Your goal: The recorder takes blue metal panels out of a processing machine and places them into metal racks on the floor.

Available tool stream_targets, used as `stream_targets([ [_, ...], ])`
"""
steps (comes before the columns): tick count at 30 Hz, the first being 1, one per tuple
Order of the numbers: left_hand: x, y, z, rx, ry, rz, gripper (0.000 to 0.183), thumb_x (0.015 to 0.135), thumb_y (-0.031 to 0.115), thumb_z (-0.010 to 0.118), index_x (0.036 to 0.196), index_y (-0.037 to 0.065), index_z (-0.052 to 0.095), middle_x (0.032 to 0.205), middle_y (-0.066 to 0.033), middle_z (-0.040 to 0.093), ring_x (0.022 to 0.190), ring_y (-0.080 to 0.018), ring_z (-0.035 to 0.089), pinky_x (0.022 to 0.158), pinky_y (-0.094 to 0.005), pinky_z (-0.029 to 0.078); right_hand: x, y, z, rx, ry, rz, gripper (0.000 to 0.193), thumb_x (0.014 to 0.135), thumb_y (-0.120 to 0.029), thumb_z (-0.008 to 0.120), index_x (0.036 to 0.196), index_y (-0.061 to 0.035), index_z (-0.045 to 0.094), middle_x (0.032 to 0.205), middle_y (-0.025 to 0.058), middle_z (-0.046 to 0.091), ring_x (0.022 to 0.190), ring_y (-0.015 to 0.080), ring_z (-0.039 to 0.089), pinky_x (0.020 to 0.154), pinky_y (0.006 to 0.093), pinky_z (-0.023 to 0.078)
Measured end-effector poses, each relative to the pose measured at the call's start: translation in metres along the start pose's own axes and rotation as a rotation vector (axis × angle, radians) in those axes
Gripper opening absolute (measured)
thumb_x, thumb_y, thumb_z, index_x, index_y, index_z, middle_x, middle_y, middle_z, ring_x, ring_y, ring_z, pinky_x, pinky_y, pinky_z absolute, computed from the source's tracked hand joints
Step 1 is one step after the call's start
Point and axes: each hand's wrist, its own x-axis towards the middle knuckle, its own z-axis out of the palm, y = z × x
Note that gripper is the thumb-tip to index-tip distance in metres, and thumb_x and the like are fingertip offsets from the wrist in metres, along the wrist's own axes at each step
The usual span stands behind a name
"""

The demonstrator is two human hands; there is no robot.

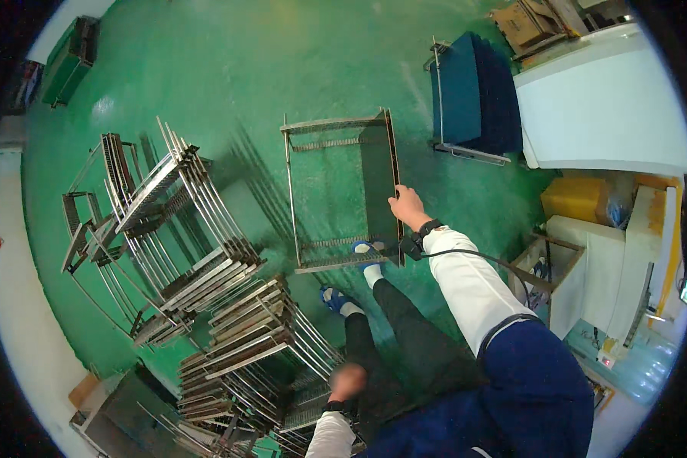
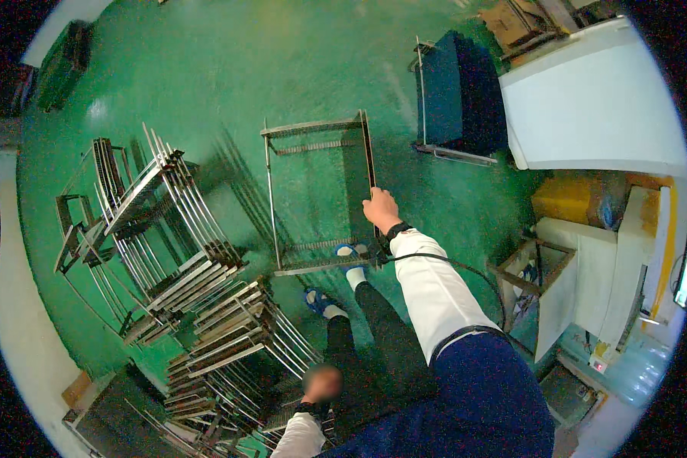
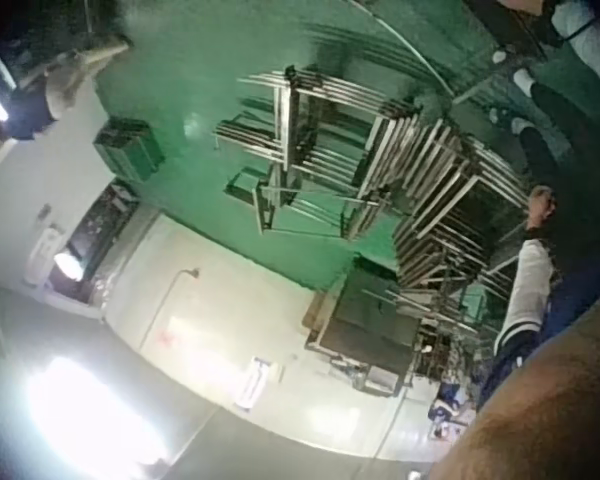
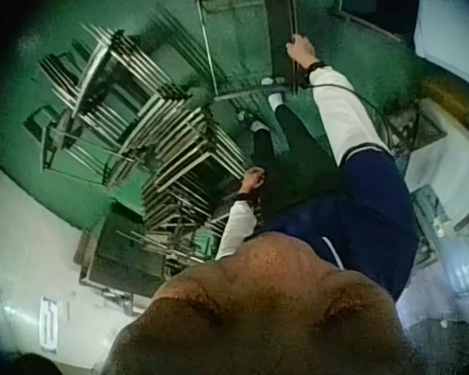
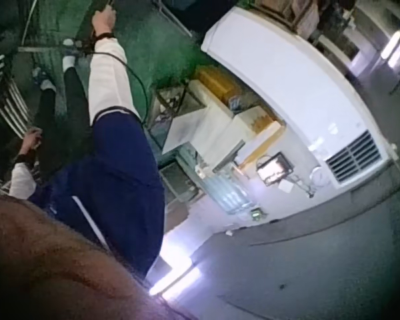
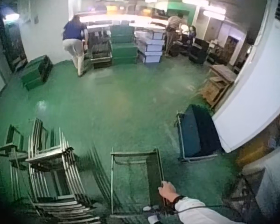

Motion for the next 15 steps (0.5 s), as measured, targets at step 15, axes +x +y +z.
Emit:
stream_targets([
  [15,0.004,0.03,0.03,-0.048,0.036,-0.104,0.024,0.09,0.027,0.064,0.1,0.006,0.059,0.071,-0.0035,0.063,0.051,-0.0118,0.058,0.042,-0.0259,0.045,0.033,-0.005,0.022,-0.042,0.027,0.067,0.025,0.084,-0.023,0.064,0.095,-0.0005,0.064,0.105,0.0195,0.062,0.098,0.0384,0.061,0.081,0.0484,0.05],
])
